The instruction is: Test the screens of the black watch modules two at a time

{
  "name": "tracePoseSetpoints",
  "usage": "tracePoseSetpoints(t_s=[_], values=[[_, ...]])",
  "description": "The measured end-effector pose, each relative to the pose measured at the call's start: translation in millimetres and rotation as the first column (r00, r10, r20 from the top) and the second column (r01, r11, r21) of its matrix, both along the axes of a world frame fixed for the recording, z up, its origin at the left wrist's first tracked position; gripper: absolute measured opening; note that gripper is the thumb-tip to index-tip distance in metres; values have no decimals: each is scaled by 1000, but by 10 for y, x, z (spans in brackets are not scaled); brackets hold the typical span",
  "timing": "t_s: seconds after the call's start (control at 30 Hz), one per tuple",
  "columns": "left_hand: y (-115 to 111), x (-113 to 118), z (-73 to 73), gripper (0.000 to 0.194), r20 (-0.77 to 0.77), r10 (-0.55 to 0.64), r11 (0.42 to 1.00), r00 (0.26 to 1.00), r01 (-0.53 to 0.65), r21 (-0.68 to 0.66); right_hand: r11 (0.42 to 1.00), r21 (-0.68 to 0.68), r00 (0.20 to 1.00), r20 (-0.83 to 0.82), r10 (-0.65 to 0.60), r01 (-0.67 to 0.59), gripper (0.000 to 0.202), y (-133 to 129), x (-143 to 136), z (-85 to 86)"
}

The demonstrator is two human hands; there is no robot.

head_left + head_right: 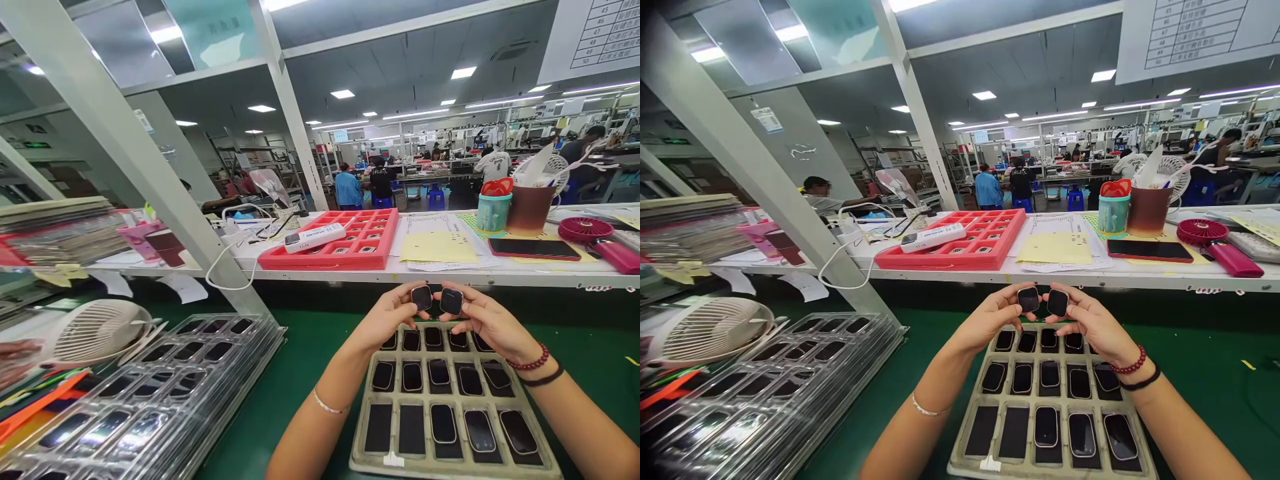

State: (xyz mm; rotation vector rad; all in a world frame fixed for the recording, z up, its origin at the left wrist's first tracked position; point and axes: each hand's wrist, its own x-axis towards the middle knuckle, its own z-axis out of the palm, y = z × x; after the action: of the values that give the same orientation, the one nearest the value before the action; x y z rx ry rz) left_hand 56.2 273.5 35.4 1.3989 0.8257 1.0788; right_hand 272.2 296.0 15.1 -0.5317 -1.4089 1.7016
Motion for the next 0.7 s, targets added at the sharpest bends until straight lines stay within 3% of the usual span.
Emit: tracePoseSetpoints(t_s=[0.27,0.57,0.7], values=[[-33,38,10,48,-109,52,998,993,-49,30,986,161,988,141,-70,46,43,12,-27,-29],[-54,66,-7,34,-149,91,992,985,-76,100,974,200,984,117,-135,110,28,31,-48,-63],[-71,86,-11,43,-148,68,995,987,-56,84,960,257,975,160,-157,113,28,11,-62,-57]])
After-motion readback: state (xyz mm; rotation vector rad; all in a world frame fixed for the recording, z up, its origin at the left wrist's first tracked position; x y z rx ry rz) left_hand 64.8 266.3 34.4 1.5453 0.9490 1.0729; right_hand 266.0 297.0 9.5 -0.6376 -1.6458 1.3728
